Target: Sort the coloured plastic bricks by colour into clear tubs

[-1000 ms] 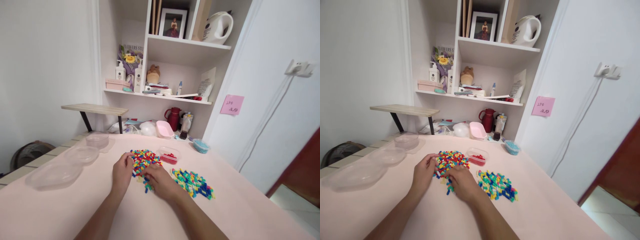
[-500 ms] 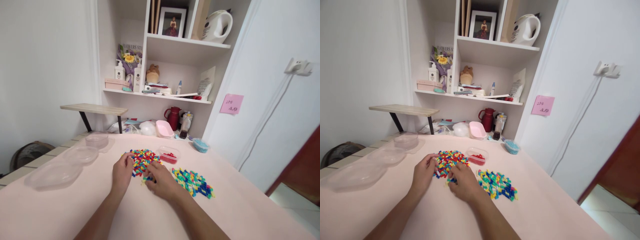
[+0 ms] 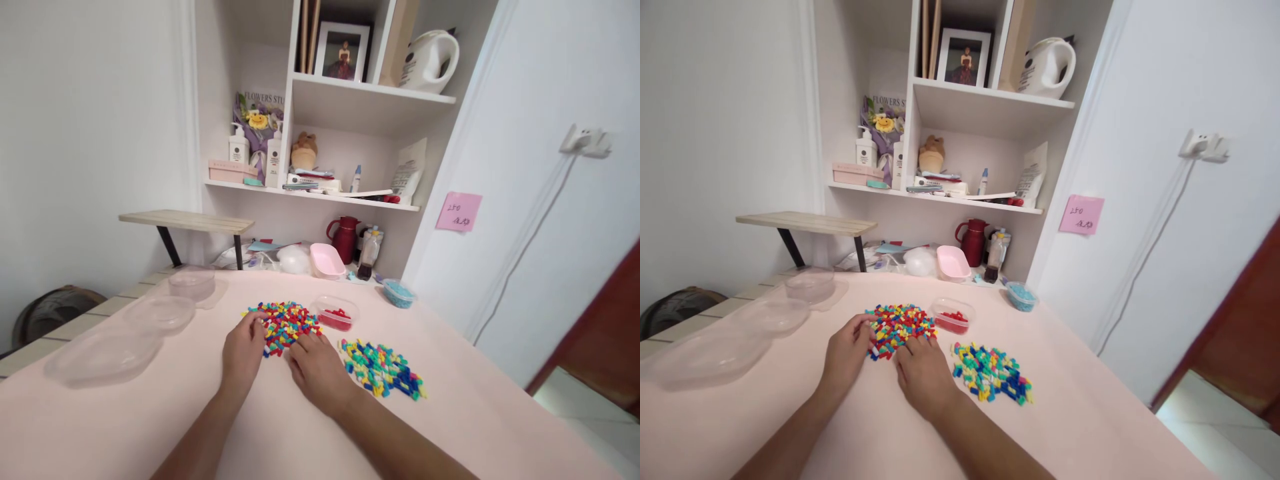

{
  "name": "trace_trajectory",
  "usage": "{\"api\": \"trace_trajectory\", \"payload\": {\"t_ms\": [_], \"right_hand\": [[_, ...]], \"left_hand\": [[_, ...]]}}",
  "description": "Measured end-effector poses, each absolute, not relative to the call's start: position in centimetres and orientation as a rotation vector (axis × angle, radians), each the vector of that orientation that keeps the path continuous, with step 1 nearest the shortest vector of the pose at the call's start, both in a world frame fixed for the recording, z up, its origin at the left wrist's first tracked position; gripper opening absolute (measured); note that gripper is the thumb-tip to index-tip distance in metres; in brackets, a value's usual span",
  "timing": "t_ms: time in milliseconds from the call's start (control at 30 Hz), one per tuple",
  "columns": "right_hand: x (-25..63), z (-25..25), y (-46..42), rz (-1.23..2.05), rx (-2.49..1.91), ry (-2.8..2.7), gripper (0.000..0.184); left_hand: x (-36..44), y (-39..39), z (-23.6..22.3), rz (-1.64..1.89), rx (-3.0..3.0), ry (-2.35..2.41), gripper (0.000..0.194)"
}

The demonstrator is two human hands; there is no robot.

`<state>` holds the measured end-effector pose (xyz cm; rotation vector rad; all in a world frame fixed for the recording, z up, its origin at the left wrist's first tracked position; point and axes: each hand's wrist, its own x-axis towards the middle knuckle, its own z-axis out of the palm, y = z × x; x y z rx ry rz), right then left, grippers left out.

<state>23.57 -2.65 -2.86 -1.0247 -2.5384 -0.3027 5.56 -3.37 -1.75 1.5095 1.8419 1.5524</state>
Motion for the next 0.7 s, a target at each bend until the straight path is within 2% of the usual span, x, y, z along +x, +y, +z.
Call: {"api": "trace_trajectory", "payload": {"t_ms": [200, 367, 533, 700], "right_hand": [[28.8, -1.7, -1.5, -0.524, -1.213, -2.654, 0.018], [31.8, -0.6, -1.1, -0.438, -1.452, -2.643, 0.020], [30.6, 0.7, -1.0, -0.126, -1.519, -2.442, 0.040], [25.7, 1.1, 0.0, 0.599, -1.271, -2.023, 0.043]], "left_hand": [[5.3, -3.0, -2.2, 1.524, 1.491, 1.884, 0.028], [5.3, -3.1, -2.2, 1.536, 1.498, 1.903, 0.028], [5.4, -3.2, -2.1, 1.563, 1.499, 1.924, 0.027], [5.2, -3.3, -1.8, 1.629, 1.500, 1.954, 0.024]]}}
